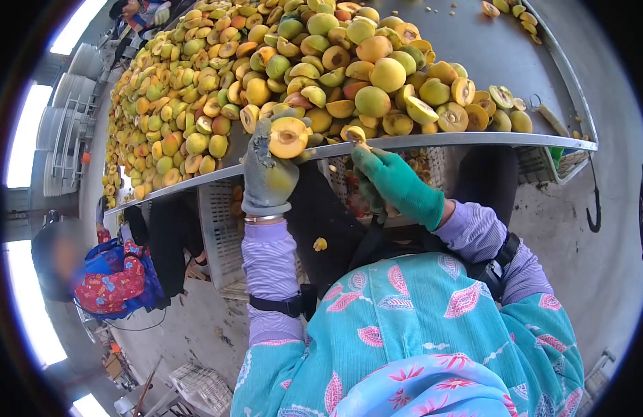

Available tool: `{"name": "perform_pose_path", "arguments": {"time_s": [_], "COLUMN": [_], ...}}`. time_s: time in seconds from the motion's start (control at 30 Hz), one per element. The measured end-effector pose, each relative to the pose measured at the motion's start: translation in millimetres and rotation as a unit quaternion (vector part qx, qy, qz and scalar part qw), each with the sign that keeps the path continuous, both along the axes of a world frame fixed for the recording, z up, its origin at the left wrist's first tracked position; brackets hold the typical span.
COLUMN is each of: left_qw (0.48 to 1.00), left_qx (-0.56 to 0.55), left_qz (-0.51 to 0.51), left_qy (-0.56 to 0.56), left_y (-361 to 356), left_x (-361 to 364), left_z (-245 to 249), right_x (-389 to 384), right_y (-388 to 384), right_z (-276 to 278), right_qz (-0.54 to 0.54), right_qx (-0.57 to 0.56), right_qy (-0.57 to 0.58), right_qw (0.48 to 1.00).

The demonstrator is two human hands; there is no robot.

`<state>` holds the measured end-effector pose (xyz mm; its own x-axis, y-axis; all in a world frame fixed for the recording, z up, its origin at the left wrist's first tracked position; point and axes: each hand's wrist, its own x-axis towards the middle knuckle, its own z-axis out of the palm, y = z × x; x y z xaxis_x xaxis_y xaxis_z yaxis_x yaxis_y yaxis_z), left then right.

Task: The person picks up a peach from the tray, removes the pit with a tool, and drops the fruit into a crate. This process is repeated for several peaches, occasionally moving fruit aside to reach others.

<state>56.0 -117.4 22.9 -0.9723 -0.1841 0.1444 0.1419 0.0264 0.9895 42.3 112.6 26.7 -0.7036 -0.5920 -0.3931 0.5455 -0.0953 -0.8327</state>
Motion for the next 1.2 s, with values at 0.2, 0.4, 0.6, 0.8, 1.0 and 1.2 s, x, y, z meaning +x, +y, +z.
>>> {"name": "perform_pose_path", "arguments": {"time_s": [0.2,0.4,0.6,0.8,1.0,1.2], "left_qw": [0.911,0.953,0.99,0.986,0.996,0.971], "left_qx": [-0.388,-0.29,-0.133,0.147,0.005,-0.209], "left_qz": [0.081,0.055,0.027,0.061,-0.024,-0.106], "left_qy": [0.115,0.072,0.043,-0.059,-0.087,-0.041], "left_y": [53.1,64.6,78.2,89.7,81.3,66.3], "left_x": [-0.6,6.4,1.5,-5.5,-9.4,-20.9], "left_z": [-5.8,-6.8,-13.0,-17.5,-7.6,10.0], "right_x": [-7.7,-0.7,0.7,5.1,11.8,11.9], "right_y": [-5.8,-4.3,2.6,-7.5,-3.5,-9.3], "right_z": [-7.9,-39.9,-17.7,-23.3,-45.9,-43.3], "right_qz": [0.067,-0.075,0.033,0.02,-0.007,-0.01], "right_qx": [0.064,0.044,0.223,0.205,0.17,0.098], "right_qy": [0.008,0.29,0.31,0.259,0.287,0.259], "right_qw": [0.996,0.953,0.924,0.944,0.943,0.961]}}
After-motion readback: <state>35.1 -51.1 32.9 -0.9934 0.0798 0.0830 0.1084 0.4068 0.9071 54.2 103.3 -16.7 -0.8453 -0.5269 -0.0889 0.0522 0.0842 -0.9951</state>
